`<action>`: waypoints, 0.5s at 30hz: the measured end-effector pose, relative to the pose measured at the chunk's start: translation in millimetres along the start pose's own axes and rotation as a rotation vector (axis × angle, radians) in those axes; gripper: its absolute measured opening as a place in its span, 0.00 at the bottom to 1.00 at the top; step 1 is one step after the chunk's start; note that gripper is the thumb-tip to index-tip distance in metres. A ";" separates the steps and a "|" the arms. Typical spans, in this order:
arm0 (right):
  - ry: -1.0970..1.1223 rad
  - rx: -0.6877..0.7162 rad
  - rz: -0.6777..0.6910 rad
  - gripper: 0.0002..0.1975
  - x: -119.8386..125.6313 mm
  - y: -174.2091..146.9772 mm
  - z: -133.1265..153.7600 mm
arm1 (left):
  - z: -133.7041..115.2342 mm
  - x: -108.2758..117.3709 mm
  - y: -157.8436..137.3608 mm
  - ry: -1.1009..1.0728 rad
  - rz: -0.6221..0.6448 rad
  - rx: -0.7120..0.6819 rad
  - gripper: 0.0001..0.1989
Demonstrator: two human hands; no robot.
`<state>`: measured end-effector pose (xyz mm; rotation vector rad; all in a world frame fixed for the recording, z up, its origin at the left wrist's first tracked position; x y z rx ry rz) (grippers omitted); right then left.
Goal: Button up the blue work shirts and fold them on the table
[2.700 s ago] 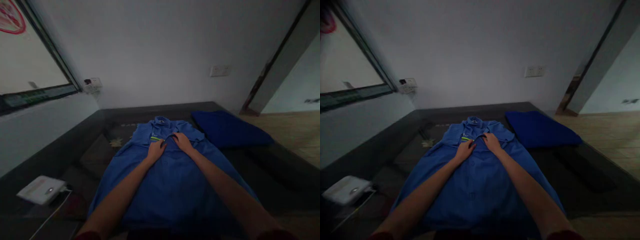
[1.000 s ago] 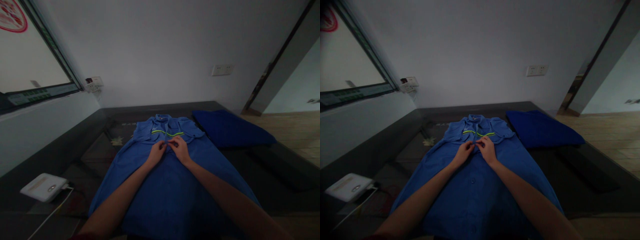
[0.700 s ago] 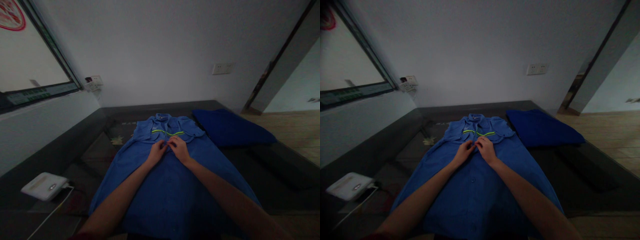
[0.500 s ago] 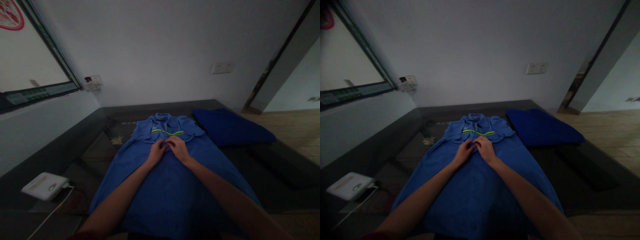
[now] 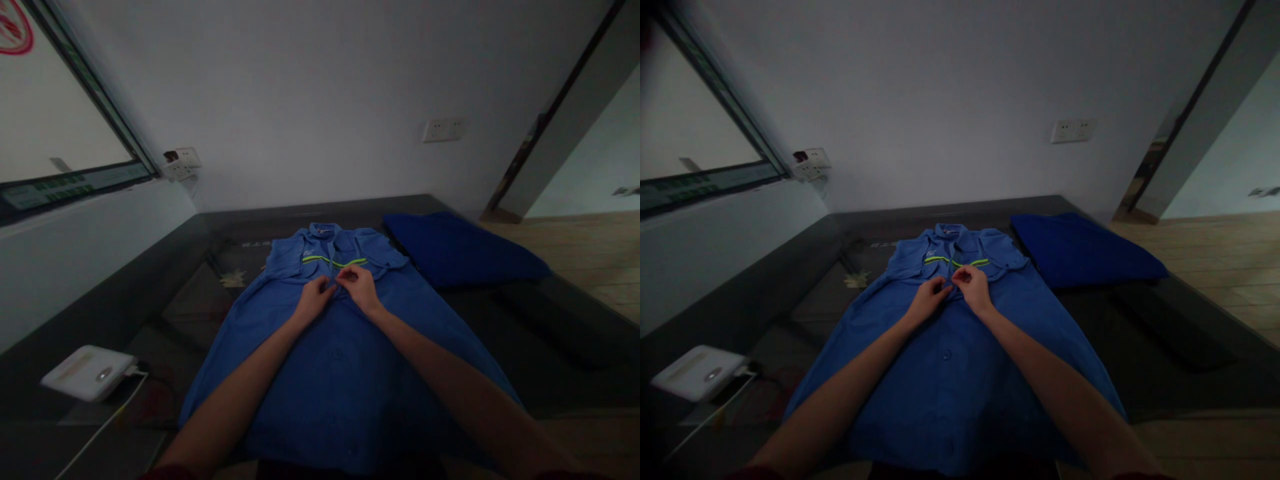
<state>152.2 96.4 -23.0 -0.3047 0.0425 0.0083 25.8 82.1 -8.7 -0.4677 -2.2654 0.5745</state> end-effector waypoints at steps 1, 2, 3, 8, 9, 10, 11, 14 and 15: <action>-0.029 0.031 0.001 0.04 -0.5 -1.1 4.3 | 0.4 0.0 -0.2 -0.009 0.002 0.004 0.08; -0.071 0.075 0.007 0.04 -1.8 -2.7 10.3 | 0.9 -0.2 -0.4 -0.019 0.004 0.008 0.08; -0.121 0.126 0.018 0.06 -3.7 -4.7 17.0 | 1.5 -0.3 -0.7 -0.030 0.003 0.012 0.09; -0.287 0.291 0.102 0.11 -15.0 -14.8 35.7 | 6.6 0.1 0.0 -0.108 -0.023 0.028 0.10; -0.298 0.304 0.122 0.12 -16.7 -16.2 35.9 | 8.4 0.6 0.5 -0.124 -0.031 0.036 0.10; -0.309 0.315 0.143 0.13 -18.4 -17.4 35.5 | 10.4 1.3 1.0 -0.136 -0.040 0.046 0.09; -0.321 0.325 0.162 0.13 -20.1 -18.6 34.9 | 12.5 2.3 1.4 -0.143 -0.049 0.057 0.09; -0.369 0.348 0.219 0.13 -25.9 -22.1 32.0 | 16.0 5.8 1.6 -0.139 -0.073 0.076 0.10; -0.388 0.352 0.238 0.14 -28.4 -23.3 31.0 | 16.1 7.4 1.5 -0.125 -0.083 0.072 0.10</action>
Point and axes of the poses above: each hand's wrist, its own y-axis towards the middle knuckle, its own x-axis out of the back of the hand, z = x × y, the point moved 10 cm from there along y, towards the middle knuckle, and after that the axes turned 8 degrees about y, right-handed, at the moved point
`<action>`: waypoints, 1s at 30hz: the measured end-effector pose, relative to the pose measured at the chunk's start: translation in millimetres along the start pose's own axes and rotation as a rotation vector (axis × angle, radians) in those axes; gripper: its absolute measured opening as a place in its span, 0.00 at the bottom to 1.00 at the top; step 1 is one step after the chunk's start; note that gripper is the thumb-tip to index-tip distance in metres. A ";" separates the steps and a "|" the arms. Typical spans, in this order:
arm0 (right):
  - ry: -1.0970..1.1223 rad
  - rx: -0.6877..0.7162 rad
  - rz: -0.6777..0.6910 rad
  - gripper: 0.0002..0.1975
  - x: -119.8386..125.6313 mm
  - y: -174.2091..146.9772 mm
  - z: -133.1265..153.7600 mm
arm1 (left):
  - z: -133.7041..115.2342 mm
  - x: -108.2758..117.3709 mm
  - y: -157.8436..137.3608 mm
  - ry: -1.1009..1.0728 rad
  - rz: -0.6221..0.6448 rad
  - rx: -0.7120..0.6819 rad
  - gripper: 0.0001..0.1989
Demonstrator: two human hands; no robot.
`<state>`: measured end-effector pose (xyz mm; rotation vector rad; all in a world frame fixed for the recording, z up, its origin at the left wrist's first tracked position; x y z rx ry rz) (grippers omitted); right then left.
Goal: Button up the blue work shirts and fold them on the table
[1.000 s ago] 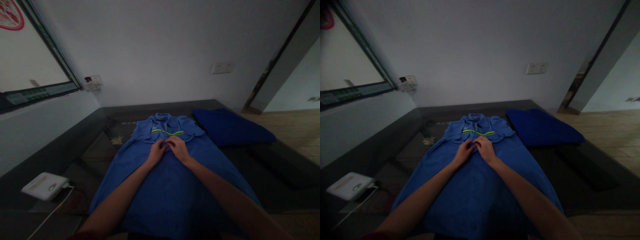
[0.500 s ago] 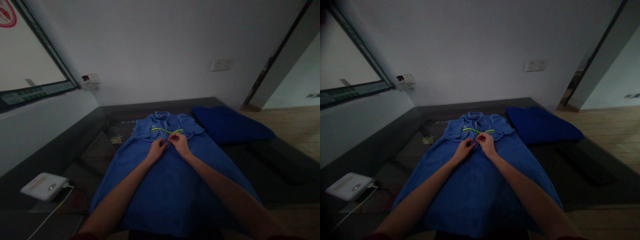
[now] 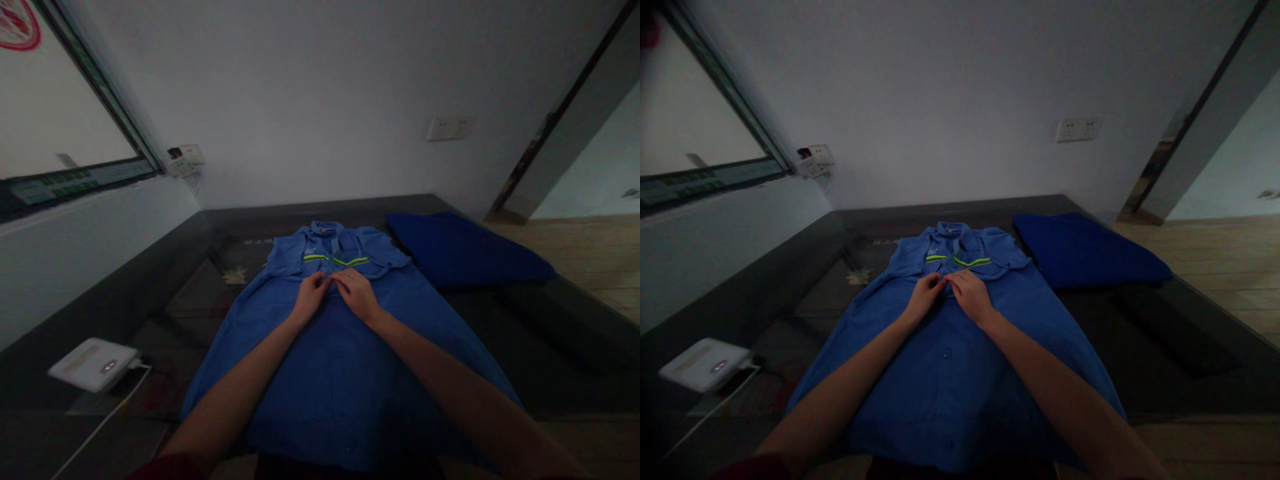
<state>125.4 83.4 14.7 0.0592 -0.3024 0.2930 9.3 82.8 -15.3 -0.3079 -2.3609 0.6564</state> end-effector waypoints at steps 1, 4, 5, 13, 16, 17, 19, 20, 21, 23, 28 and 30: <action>-0.017 0.004 0.021 0.14 -3.0 -0.7 0.4 | -0.7 1.8 -0.2 0.019 -0.014 -0.011 0.10; -0.063 0.000 0.047 0.14 -9.1 -2.6 0.9 | -2.9 8.1 -1.1 0.096 -0.076 -0.044 0.10; -0.068 -0.006 0.046 0.14 -10.2 -3.0 0.6 | -3.1 9.8 -1.5 0.117 -0.094 -0.047 0.11; 0.071 0.064 0.008 0.25 5.5 3.6 15.3 | -33.9 4.4 -8.9 0.217 -0.039 -0.239 0.08; 0.091 0.119 0.135 0.29 3.9 5.4 22.2 | -42.1 2.5 -12.1 0.274 -0.024 -0.301 0.09; 0.092 0.122 0.170 0.29 3.2 5.4 20.8 | -42.6 1.5 -12.5 0.264 -0.011 -0.307 0.09; 0.080 0.080 0.174 0.25 6.3 6.1 10.4 | -41.3 0.5 -12.4 0.231 0.009 -0.298 0.10; 0.068 0.045 0.145 0.23 10.4 6.9 2.5 | -40.1 0.8 -12.1 0.221 0.012 -0.286 0.11; 0.054 0.008 0.106 0.19 15.5 7.9 -5.8 | -38.9 1.3 -11.7 0.220 0.013 -0.274 0.11; 0.035 -0.053 -0.001 0.11 29.4 9.9 -20.6 | -38.2 3.0 -11.4 0.238 0.005 -0.266 0.12; 0.118 -0.193 -0.345 0.09 73.5 8.4 -47.3 | -39.5 2.7 -12.2 0.324 0.023 -0.281 0.10; 0.182 -0.246 -0.408 0.10 80.2 6.2 -54.7 | -39.1 -0.4 -12.9 0.355 0.070 -0.257 0.10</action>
Point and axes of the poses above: each hand's wrist, its own y-axis towards the middle knuckle, its own x-axis out of the back of the hand, z = x × y, the point moved 10 cm from there along y, towards the middle knuckle, and after that the axes turned 8 degrees about y, right-handed, at the moved point
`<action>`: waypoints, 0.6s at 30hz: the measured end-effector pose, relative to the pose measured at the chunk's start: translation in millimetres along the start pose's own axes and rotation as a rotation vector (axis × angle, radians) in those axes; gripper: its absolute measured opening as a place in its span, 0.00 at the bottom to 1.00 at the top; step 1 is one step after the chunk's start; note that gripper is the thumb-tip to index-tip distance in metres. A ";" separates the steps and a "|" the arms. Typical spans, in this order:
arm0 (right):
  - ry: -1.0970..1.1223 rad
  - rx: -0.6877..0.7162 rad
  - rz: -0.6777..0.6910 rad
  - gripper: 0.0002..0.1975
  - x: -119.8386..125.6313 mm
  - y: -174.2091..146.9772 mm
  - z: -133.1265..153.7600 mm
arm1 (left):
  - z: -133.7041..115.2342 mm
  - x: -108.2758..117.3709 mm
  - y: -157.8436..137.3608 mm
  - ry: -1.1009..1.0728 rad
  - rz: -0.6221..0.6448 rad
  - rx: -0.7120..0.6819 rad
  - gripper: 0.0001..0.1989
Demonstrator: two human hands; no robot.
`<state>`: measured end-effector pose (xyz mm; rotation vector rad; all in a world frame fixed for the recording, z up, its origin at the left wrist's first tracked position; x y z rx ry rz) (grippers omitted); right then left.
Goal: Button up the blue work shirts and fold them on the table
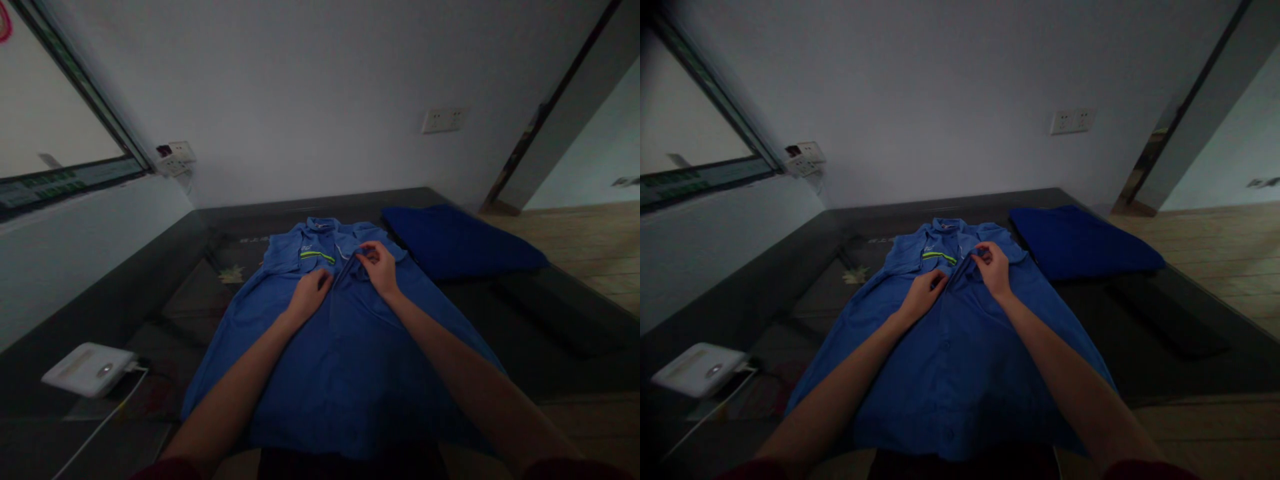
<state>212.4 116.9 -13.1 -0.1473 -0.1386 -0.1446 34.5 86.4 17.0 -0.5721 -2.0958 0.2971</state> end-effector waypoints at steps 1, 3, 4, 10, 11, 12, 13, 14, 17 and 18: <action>0.024 -0.020 -0.010 0.10 1.0 0.2 -2.2 | -1.4 0.2 -0.4 0.001 0.015 0.007 0.11; 0.051 -0.036 -0.011 0.10 0.1 -0.5 -4.5 | -5.3 5.8 -1.2 -0.017 -0.001 0.020 0.12; 0.057 -0.037 -0.011 0.10 -0.6 -1.0 -4.9 | -7.5 9.6 -1.8 -0.028 -0.018 0.025 0.12; 0.047 -0.004 -0.041 0.09 0.9 -3.4 2.2 | -15.7 -5.8 -10.5 0.161 0.192 0.052 0.17; 0.042 0.006 -0.044 0.09 1.3 -3.7 4.9 | -14.1 -9.6 -12.9 0.216 0.229 0.073 0.17; 0.037 0.017 -0.047 0.08 1.6 -4.1 7.7 | -12.4 -12.0 -14.9 0.259 0.251 0.092 0.16; 0.033 0.028 -0.050 0.08 2.0 -4.5 10.3 | -11.1 -13.1 -16.3 0.288 0.260 0.106 0.15; 0.028 0.038 -0.055 0.08 2.4 -4.8 12.3 | -10.0 -13.2 -17.0 0.299 0.258 0.113 0.14; 0.029 0.067 -0.044 0.08 0.6 -4.4 14.9 | -4.0 -9.2 -13.8 0.238 0.205 0.116 0.14; 0.035 0.073 -0.019 0.09 -2.3 -3.6 15.0 | 0.5 -7.4 -11.1 0.189 0.183 0.127 0.14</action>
Point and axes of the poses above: each hand's wrist, its own y-axis towards the middle knuckle, its own x-axis out of the back of the hand, z = x × y, the point moved 10 cm from there along y, towards the middle knuckle, and after that the axes turned 8 degrees about y, right-handed, at the moved point
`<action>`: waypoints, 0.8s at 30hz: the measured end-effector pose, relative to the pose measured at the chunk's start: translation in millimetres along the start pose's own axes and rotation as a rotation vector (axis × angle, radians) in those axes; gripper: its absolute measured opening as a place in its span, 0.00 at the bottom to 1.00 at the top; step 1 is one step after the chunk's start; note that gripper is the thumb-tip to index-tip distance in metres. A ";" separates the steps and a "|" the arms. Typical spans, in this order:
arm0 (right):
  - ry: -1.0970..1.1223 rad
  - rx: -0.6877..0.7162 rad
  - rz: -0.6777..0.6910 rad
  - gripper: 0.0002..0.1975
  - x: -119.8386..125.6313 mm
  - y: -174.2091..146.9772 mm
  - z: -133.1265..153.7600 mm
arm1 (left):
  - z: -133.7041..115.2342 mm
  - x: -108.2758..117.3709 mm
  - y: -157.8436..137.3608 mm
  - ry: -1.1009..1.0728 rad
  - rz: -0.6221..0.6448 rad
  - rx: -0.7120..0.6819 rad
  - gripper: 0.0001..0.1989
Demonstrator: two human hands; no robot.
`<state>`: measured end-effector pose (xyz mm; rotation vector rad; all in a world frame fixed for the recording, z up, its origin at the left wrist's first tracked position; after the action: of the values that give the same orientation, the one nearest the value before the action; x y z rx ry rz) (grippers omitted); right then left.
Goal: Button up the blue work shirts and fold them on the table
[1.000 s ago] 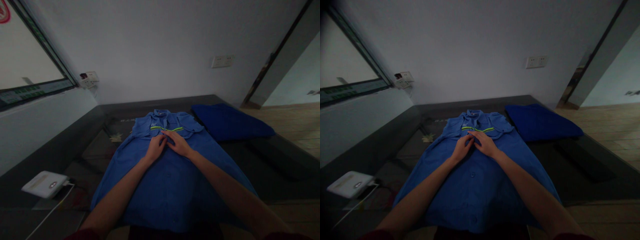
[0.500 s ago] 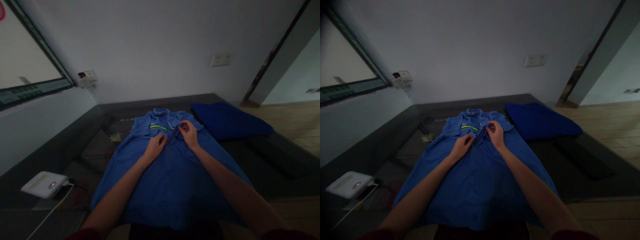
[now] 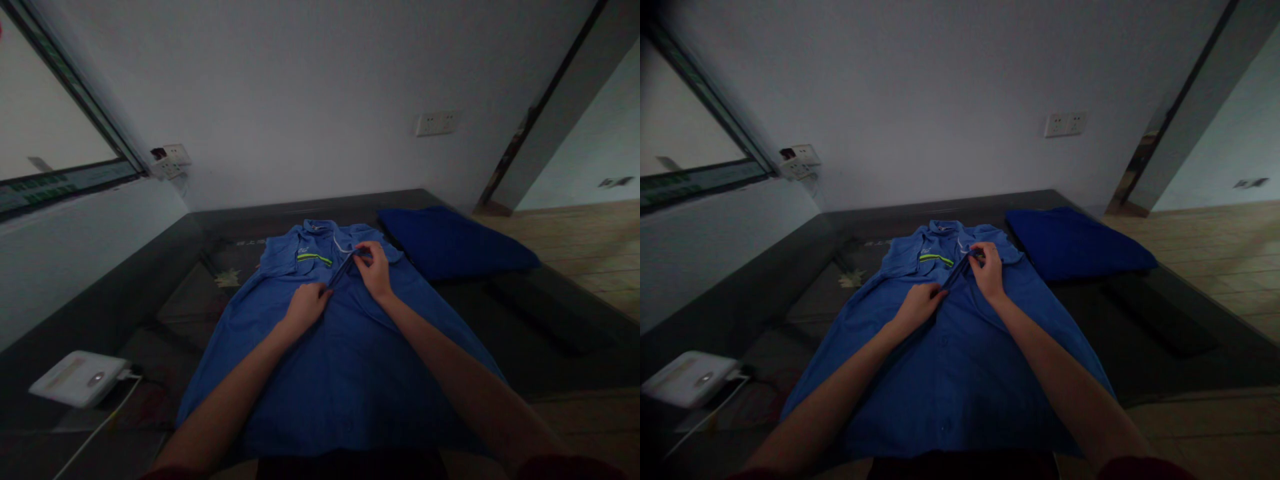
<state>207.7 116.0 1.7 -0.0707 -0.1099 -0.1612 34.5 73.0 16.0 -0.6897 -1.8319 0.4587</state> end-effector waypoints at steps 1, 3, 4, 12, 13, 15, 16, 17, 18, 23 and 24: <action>0.007 0.003 0.036 0.10 -4.1 1.0 0.1 | 5.6 0.0 3.7 -0.070 -0.007 0.016 0.14; 0.000 0.009 0.113 0.15 -12.5 3.1 3.9 | 17.4 -6.0 12.7 -0.278 0.022 0.067 0.14; -0.019 0.017 0.138 0.17 -15.4 4.1 8.9 | 22.0 -11.7 17.1 -0.402 0.051 0.098 0.14; -0.057 0.076 0.301 0.10 -35.5 -14.3 72.7 | 15.9 -38.0 20.7 -1.152 0.038 0.192 0.15; -0.040 0.027 0.347 0.09 -40.8 -20.3 67.7 | 14.6 -38.4 17.5 -1.170 0.029 0.180 0.15; -0.014 -0.098 0.393 0.06 -47.2 -31.4 48.6 | 12.6 -38.5 11.5 -1.132 0.029 0.135 0.15; 0.001 -0.157 0.394 0.05 -48.2 -36.1 37.7 | 12.1 -38.0 9.0 -1.082 0.031 0.109 0.14; 0.016 -0.206 0.388 0.04 -48.4 -40.1 27.8 | 11.9 -37.2 7.2 -1.023 0.032 0.083 0.14; 0.031 -0.238 0.382 0.03 -48.5 -43.4 20.0 | 11.8 -36.1 5.9 -0.964 0.030 0.058 0.13; 0.080 -0.235 0.340 0.06 -46.7 -50.9 12.1 | 8.4 -26.2 4.3 -0.706 -0.012 -0.023 0.09; 0.077 -0.216 0.333 0.07 -46.1 -51.4 14.2 | 7.1 -23.8 4.0 -0.656 -0.023 -0.029 0.09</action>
<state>152.5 73.7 13.7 -0.2957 -0.0025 0.1572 34.9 60.7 -5.9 -0.5727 -2.4592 0.7010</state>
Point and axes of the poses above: each hand's wrist, its own y-axis towards the middle knuckle, its own x-axis out of the back of the hand, z = x × y, the point moved 10 cm from there along y, towards the middle knuckle, and after that the axes turned 8 degrees about y, right-handed, at the moved point
